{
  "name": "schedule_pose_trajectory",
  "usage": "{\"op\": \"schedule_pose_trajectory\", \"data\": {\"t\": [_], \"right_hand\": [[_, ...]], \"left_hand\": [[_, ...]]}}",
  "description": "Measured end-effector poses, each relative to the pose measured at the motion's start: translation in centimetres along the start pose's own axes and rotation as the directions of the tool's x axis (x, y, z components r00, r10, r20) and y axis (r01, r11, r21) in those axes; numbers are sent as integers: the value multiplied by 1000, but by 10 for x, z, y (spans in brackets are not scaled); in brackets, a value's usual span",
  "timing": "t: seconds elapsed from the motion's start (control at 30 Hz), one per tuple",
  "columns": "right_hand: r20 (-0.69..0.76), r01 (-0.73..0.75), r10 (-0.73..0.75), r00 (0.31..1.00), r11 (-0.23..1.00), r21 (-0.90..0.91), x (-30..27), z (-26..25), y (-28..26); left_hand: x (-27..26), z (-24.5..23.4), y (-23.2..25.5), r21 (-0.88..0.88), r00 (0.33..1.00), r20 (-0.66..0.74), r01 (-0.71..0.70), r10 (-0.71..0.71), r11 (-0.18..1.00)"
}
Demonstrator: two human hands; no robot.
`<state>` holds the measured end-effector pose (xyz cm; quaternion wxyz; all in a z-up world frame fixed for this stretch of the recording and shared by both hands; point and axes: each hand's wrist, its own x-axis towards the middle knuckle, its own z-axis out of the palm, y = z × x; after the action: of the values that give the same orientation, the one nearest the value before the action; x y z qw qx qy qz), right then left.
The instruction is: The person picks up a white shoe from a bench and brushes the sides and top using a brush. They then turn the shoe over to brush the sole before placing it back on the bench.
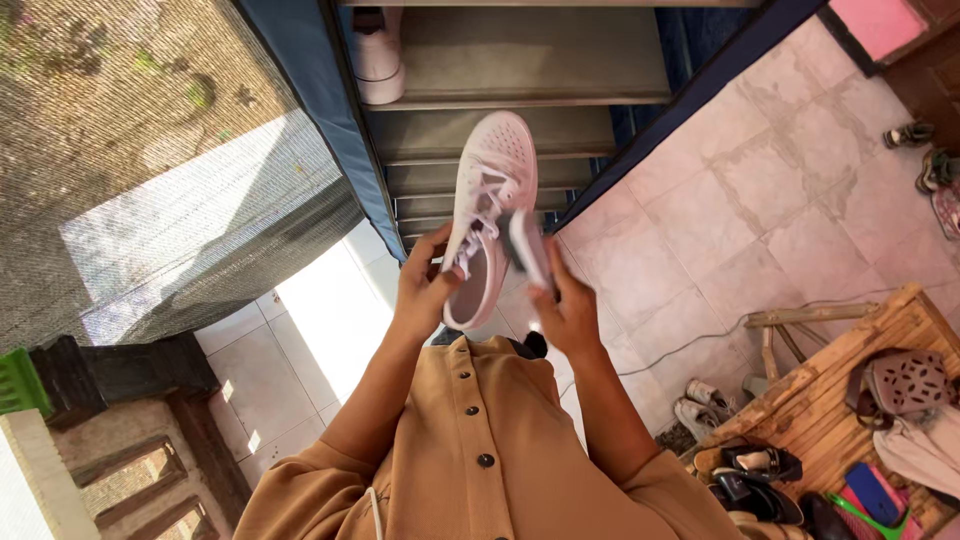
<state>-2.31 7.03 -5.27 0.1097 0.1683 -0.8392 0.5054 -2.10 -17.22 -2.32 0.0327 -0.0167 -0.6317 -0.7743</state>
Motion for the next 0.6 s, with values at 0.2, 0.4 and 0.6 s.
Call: {"op": "schedule_pose_trajectory", "data": {"t": [0.2,0.4,0.6], "right_hand": [[9,43,-43,999,999,-4,14,-2,-3],[117,61,-58,991,998,-18,14,-11,-3],[12,28,-27,1000,998,-50,38,-21,8]], "left_hand": [[-3,-8,3,301,989,14,-147,149,942],[-12,-6,7,185,995,-32,-83,91,979],[-15,-2,12,350,982,-28,-165,186,922]]}}
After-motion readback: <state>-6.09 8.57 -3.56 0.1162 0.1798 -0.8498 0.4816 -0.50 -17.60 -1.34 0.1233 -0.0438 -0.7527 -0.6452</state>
